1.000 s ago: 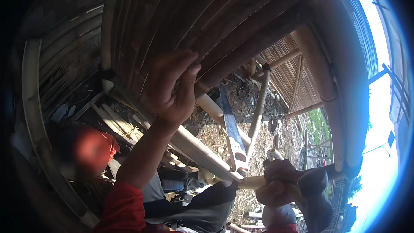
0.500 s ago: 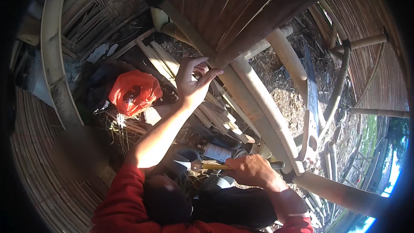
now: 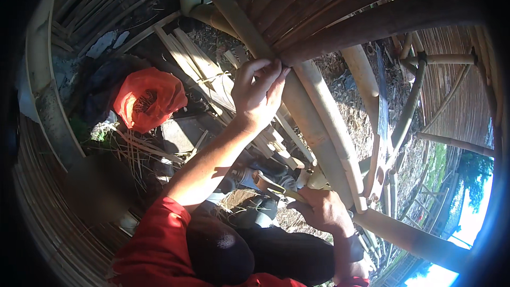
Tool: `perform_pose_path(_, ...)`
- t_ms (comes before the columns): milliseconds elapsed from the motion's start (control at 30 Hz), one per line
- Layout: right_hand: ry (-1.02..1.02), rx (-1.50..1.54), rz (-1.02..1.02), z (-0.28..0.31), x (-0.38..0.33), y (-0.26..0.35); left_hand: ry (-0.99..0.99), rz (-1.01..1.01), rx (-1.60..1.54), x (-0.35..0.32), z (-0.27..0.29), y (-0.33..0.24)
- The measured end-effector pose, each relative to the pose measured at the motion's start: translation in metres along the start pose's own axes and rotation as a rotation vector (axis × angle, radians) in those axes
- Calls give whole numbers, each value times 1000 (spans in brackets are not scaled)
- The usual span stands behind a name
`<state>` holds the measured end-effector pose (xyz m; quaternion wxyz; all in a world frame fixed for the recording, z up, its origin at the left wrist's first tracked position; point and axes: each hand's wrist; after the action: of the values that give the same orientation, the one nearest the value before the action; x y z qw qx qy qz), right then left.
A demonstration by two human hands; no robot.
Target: The person constructs a bamboo structure by sawing bamboo slats with a hand saw, aligning them onto the frame, and securing them with nails using a hammer.
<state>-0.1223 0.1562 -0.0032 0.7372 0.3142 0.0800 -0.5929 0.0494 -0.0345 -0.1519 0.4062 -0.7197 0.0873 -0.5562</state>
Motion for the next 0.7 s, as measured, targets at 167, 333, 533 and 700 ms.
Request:
perform_pose_path(167,-13,124,89,-3,19,24,140,25,35,2,38,10)
perform_pose_path(333,-136,95,-116,9,18,39,273,164,-138,-16,89,0)
perform_pose_path(533,-83,16,18,6,8,40,126,373,634,-48,267,106)
perform_pose_path(700,-96,-60,80,7,6,34,305,909,641,-46,303,128)
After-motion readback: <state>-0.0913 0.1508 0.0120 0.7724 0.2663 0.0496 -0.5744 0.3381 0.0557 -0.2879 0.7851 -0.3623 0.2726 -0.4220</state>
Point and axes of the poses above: each hand's wrist, its own x-axis towards the middle knuckle, its own z-axis out of the back of the hand, y = z × x, and after that the axes turned 7 degrees about -x, right-handed
